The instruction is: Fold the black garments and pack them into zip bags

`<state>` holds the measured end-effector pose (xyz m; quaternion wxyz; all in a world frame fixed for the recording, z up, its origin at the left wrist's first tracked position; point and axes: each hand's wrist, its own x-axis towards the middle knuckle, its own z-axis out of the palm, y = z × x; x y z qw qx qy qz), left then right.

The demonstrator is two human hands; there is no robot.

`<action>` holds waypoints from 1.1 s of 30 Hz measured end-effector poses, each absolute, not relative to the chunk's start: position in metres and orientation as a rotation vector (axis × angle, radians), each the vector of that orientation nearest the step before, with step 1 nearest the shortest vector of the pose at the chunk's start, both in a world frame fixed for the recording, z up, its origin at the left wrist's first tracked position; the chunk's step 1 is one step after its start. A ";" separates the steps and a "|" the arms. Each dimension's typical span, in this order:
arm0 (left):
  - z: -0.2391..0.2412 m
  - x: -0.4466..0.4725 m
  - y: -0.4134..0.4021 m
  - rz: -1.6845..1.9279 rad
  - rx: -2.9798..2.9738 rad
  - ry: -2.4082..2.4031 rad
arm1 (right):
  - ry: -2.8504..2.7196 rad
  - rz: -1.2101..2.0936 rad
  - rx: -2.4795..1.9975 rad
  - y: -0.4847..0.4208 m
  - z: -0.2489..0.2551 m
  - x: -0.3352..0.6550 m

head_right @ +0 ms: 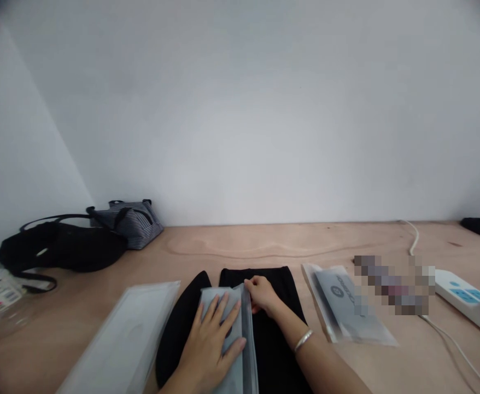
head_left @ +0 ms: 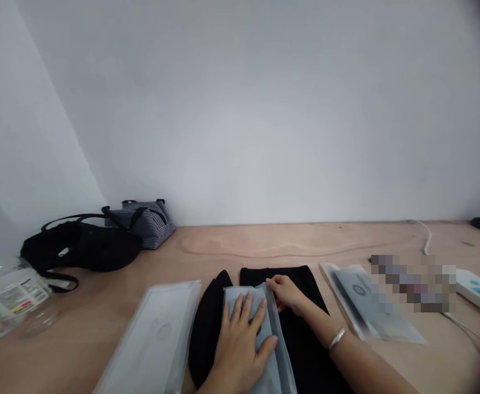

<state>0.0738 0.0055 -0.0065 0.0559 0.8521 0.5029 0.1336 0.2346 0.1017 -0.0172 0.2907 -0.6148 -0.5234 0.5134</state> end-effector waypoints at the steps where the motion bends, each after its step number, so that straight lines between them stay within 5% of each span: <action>1: -0.006 0.074 0.005 0.404 2.582 1.527 | -1.374 1.383 -1.635 0.102 -0.018 0.234; 22: -0.007 0.076 0.005 0.381 2.487 1.589 | -1.395 1.705 -1.616 0.018 -0.023 0.243; 33: -0.004 0.077 0.003 0.386 2.504 1.615 | -1.955 1.306 -1.632 -0.036 -0.022 0.261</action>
